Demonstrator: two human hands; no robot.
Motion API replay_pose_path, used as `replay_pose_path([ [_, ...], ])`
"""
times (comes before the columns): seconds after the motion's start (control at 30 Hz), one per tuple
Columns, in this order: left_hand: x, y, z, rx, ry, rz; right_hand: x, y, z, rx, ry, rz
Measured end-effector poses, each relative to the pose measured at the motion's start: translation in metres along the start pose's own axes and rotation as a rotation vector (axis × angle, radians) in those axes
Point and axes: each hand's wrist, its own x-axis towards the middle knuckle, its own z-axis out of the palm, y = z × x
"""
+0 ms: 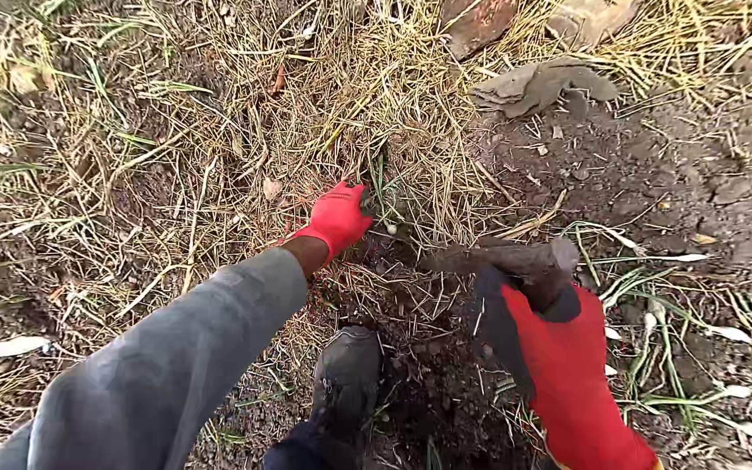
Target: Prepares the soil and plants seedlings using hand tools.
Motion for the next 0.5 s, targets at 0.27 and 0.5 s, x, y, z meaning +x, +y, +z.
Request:
replay_pose_path([
  [0.27, 0.001, 0.009, -0.002, -0.102, -0.044, -0.074, 0.040, 0.034, 0.052, -0.152, -0.062, 0.037],
  [0.5, -0.037, -0.058, -0.009, -0.703, 0.273, -0.300, 0.035, 0.026, 0.025, -0.192, 0.003, 0.062],
])
